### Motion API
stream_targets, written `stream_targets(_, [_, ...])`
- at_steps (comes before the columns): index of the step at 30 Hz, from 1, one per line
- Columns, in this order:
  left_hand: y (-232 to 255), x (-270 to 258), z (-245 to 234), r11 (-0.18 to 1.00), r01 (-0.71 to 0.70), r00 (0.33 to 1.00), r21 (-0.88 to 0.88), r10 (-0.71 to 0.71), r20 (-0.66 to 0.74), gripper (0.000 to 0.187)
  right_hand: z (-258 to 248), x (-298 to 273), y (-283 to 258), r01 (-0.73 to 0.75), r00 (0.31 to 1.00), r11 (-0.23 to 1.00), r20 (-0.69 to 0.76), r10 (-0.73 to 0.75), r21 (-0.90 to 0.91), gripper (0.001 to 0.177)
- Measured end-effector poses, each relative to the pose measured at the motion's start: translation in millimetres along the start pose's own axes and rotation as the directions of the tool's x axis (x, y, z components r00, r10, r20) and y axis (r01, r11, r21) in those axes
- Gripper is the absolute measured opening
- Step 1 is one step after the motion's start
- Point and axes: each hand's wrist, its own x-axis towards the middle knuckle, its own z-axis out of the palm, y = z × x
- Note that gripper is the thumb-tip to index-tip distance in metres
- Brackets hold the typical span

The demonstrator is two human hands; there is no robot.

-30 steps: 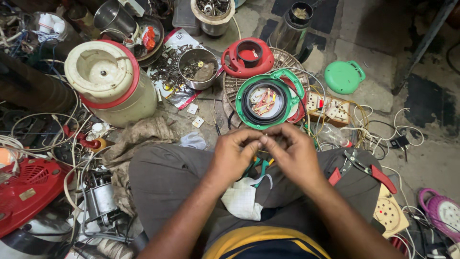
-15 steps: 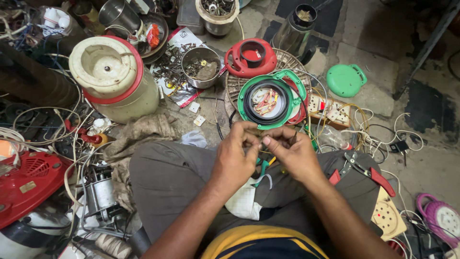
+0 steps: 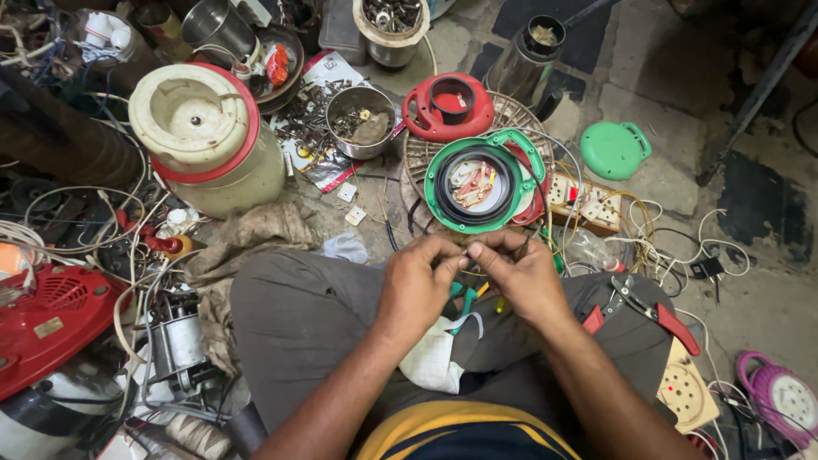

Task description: The person sits on the floor and repairs an electrical component by stripping wires with pliers, twisting them together, and inserting them into a small white plastic connector. They then use a screwdriver to tighten the connector and test the connection by plugging it into a power strip.

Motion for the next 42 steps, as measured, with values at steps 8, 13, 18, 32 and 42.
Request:
stream_targets(8, [-14,2,7,0.948,0.208,0.978,-0.241,-0.205,0.037,0.012,-2,7,-9,0.04,0.999,0.993,0.012,-0.039,-0.114,0.017])
stream_targets(13, [-26,4,7,0.923,0.24,0.971,-0.301,-0.231,0.066,0.01,-2,8,-14,0.114,0.992,0.99,0.056,-0.11,-0.083,0.025])
stream_targets(18, [-47,5,11,0.567,0.448,0.876,-0.691,-0.432,0.213,0.015,-15,-9,-56,-0.229,0.972,0.809,0.09,0.215,0.541,0.053])
stream_targets(32, [-63,-2,10,0.3,0.461,0.859,-0.835,-0.389,0.334,0.016,2,-112,0,-0.15,0.987,0.965,0.095,0.132,0.213,0.037])
stream_targets(42, [-51,-2,8,0.287,0.506,0.836,-0.813,-0.398,0.379,0.016,12,-75,-61,0.441,0.869,0.675,0.094,-0.486,-0.592,0.035])
